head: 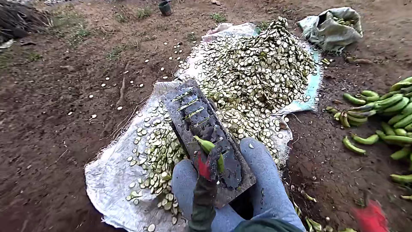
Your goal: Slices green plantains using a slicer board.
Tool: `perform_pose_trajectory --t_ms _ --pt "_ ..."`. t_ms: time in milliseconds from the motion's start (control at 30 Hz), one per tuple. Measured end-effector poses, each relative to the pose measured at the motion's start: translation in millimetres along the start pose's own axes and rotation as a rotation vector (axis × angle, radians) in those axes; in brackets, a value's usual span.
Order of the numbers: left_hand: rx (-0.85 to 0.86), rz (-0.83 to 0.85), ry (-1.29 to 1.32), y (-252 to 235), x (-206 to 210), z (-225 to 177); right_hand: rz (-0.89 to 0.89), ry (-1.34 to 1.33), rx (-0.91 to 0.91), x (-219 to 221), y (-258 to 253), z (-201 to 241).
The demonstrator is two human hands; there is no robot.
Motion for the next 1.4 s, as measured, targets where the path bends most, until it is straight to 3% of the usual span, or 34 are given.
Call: perform_pose_trajectory --t_ms 67,133,200,233,300,400,500,567,633,733,800,867,967,1033,1067,1133,1233,1333,1400 --pt "-0.031 0.009 -0.068 2 15 -4 0.174 -0.567 -0.508 44 15 159" --pt "-0.051 0.065 -0.211 1 28 -3 0.436 -0.83 -0.962 83 75 311" --pt "-0.064 0.119 -0.456 3 30 -7 0.438 -0.882 -1.24 106 128 399" --pt "-0.077 0.089 -0.552 7 19 -10 0.386 -0.906 -1.27 114 138 420" --pt "-0.006 0.019 -0.751 20 -16 -13 0.394 -1.02 -1.123 131 131 427" --pt "0.121 0.006 -1.151 56 -48 -1 0.284 -1.212 -0.853 137 108 391" --pt "-0.008 0.12 -1.274 86 -43 38 0.171 -1.113 -0.781 154 100 404" --pt "-0.135 0.076 -1.281 92 -40 53 0.191 -1.046 -0.776 172 87 459" --pt "-0.193 0.02 -1.269 97 -39 58 0.097 -0.974 -0.925 180 69 536" --pt "-0.505 0.223 -1.193 104 -33 71 0.023 -0.955 -1.095 187 46 642" --pt "-0.525 0.286 -1.183 102 -29 71 0.036 -0.913 -1.122 185 44 663" --pt "-0.546 0.34 -1.143 101 -29 71 -0.047 -0.805 -1.23 171 61 626" --pt "-0.539 0.409 -1.109 103 -31 73 -0.116 -0.58 -1.276 158 98 501" --pt "-0.403 0.306 -1.105 102 -38 65 -0.122 -0.544 -1.247 158 118 440" --pt "-0.317 0.213 -1.098 100 -41 61 -0.14 -0.545 -1.262 158 124 435" --pt "-0.131 0.051 -1.147 104 -41 53 -0.212 -0.554 -1.335 161 125 472" --pt "0.097 -0.114 -1.302 110 -34 49 -0.317 -0.544 -1.414 178 101 588" --pt "-0.046 0.029 -1.265 105 -29 52 -0.294 -0.451 -1.423 187 86 671" --pt "-0.116 0.082 -1.214 97 -34 53 -0.219 -0.402 -1.413 181 92 658"
Point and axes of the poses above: each hand's wrist, its own y-axis away from the middle knuckle, its own x-axis out of the palm, z = x × y, the point moved 9 cm from there along -y, towards the middle knuckle, and after that the axes turned 3 degrees about -x, right-handed, at the moved point
